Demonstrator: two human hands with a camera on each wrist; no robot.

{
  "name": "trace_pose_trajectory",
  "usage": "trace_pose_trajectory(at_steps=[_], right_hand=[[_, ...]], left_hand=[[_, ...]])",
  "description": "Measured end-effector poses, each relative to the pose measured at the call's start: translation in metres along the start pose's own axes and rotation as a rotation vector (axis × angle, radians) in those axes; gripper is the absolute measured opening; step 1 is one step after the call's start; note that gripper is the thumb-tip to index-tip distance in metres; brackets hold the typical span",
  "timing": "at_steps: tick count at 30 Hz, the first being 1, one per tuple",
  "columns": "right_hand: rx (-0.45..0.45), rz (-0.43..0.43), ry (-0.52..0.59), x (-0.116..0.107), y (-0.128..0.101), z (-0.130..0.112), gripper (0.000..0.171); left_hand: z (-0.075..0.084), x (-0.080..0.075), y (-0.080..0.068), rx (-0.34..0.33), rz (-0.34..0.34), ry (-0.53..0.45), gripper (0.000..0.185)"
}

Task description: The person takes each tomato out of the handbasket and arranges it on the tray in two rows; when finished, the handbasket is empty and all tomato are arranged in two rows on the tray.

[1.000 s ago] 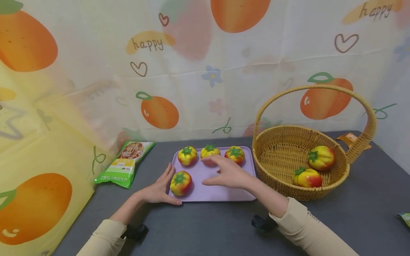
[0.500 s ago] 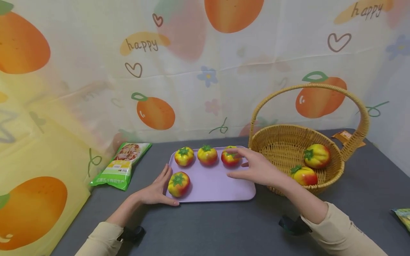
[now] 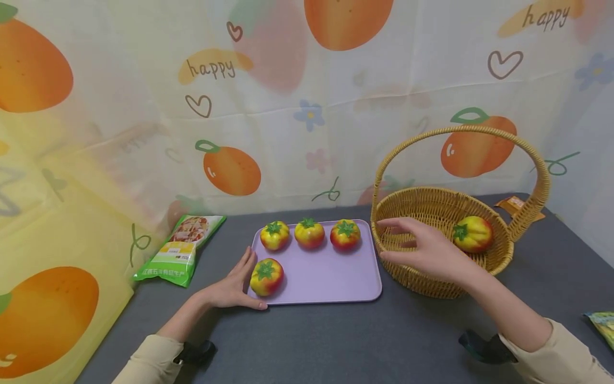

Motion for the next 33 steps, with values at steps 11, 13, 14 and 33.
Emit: trace_pose_trajectory(at_steps=[11,13,14,33], right_hand=[[0.033,0.097,-0.162,-0.036,-0.020,0.028,0.056],[0.028,0.104,-0.207,-0.038,-0.021,0.032,0.055],[0.029,0.107,-0.232,-0.039,-0.022,0.034,0.055],[0.044,-0.042,-0.449,-0.030,-0.018,0.069,0.058]], left_hand=[[-0.001,-0.001,-0.001,-0.016,0.008,0.015,0.133],[-0.001,-0.001,-0.001,-0.013,0.004,0.018,0.133],[-0.001,-0.001,-0.001,-0.012,0.003,0.018,0.133],[-0.001,-0.001,0.000,-0.019,-0.001,0.008,0.132]])
Point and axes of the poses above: each hand's wrist, its own y-axis towards the middle knuckle, its own x-axis out of the palm, z = x × y, the point moved 10 cm from there along y, towards the middle knuckle, and after that the axes turned 7 degrees about x, right-handed, at the moved point
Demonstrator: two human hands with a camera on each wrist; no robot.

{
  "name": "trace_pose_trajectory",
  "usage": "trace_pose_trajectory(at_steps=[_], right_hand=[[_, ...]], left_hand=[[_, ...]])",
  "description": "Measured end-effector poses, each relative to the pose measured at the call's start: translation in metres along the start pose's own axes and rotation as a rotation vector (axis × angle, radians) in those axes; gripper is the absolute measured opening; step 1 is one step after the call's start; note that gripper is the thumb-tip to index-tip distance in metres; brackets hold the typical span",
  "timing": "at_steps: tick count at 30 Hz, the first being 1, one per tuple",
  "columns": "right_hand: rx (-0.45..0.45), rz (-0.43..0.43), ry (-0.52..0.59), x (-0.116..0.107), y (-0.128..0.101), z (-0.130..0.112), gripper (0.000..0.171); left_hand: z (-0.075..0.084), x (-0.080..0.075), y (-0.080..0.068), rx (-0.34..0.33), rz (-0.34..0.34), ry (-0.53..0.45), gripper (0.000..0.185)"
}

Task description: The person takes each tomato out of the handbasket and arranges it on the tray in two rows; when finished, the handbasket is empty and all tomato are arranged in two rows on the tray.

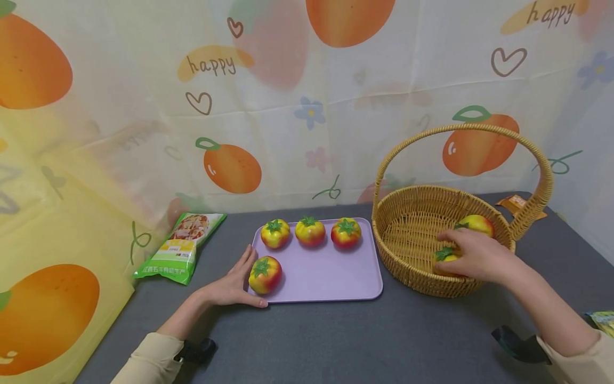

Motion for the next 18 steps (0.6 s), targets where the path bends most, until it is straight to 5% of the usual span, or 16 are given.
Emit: trace_pose_trajectory(at_steps=[9,18], right_hand=[[0.048,-0.119,0.013,0.019,0.004,0.012,0.058],[0.025,-0.101,0.030,0.018,0.005,0.009,0.057]], left_hand=[[-0.001,0.000,0.000,-0.004,-0.004,-0.006,0.132],[0.001,-0.001,-0.001,-0.001,-0.002,-0.008,0.132]])
Point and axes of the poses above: each hand's wrist, its own y-axis towards the middle knuckle, its own x-axis out of the palm, z = x × y, the point moved 10 cm from there along y, towards the middle knuckle, and after that the axes turned 7 degrees about x, right-handed, at the moved point
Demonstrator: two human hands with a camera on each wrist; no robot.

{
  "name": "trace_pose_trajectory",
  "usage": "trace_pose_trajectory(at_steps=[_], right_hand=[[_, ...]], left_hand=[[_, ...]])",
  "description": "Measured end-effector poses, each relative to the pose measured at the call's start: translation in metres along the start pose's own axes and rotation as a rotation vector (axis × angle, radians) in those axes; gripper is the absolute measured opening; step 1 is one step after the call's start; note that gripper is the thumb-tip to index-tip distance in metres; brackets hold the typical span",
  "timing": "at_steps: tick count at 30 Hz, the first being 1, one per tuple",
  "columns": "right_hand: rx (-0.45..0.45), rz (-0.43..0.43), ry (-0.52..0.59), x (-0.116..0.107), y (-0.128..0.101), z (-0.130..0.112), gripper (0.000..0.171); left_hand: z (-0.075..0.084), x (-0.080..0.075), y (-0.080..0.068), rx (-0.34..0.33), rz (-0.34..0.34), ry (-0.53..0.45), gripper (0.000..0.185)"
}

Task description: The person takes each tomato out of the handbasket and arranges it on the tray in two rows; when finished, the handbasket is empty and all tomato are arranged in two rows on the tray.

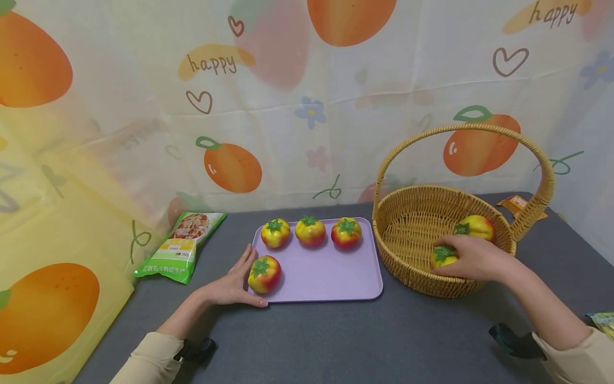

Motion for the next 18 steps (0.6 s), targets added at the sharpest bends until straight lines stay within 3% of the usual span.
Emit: trace_pose_trajectory(at_steps=[18], right_hand=[[0.024,0.218,0.125,-0.018,0.001,-0.027,0.070]], left_hand=[[0.000,0.000,0.000,0.004,0.010,-0.004,0.131]])
Point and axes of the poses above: each hand's wrist, its own y-axis towards the middle knuckle, its own x-axis out of the palm, z = x × y, the point moved 10 cm from there along y, towards the middle knuckle, and after that the axes turned 7 degrees about x, right-handed, at the moved point
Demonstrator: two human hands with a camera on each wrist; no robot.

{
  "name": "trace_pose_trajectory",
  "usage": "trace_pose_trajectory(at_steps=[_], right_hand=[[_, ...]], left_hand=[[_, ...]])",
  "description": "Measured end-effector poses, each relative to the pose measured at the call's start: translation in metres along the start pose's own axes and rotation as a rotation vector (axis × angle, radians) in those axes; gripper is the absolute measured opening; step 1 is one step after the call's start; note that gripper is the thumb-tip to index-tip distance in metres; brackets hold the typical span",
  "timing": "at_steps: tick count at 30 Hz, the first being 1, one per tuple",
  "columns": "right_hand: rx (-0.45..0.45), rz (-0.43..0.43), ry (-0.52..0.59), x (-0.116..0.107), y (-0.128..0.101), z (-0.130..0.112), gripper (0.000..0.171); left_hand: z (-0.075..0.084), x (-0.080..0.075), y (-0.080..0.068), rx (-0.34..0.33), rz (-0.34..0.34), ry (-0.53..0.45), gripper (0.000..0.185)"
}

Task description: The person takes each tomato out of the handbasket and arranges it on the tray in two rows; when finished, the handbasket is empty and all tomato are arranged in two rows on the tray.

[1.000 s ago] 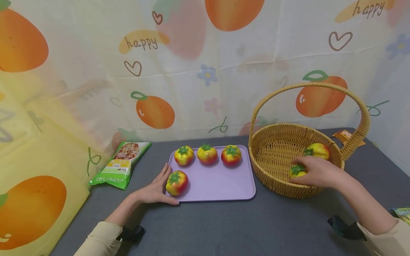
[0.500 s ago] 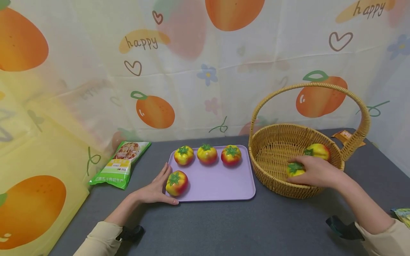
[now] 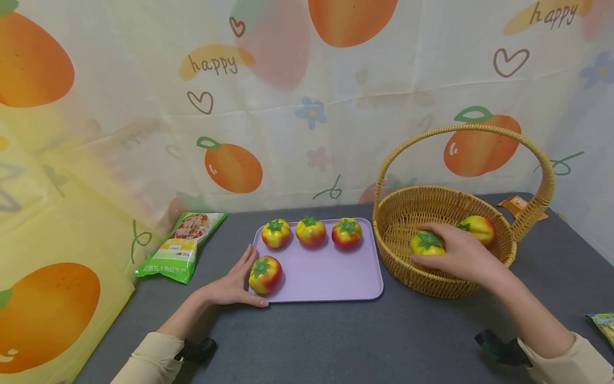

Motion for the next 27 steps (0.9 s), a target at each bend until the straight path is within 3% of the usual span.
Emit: trace_pose_trajectory(at_steps=[14,27], right_hand=[[0.043,0.170,0.084,-0.007,0.005,-0.023,0.075],[-0.030,0.148,0.141,0.005,0.009,-0.062,0.073]], left_hand=[[-0.002,0.000,0.000,-0.002,0.004,-0.007,0.129],[-0.004,0.001,0.000,-0.004,-0.003,-0.007,0.129]])
Point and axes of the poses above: each hand's wrist, its own y-axis towards the middle knuckle, its own x-axis out of the palm, z = x × y, the point moved 10 cm from there along y, towards the middle knuckle, and after that the axes turned 7 degrees about x, right-handed, at the moved point
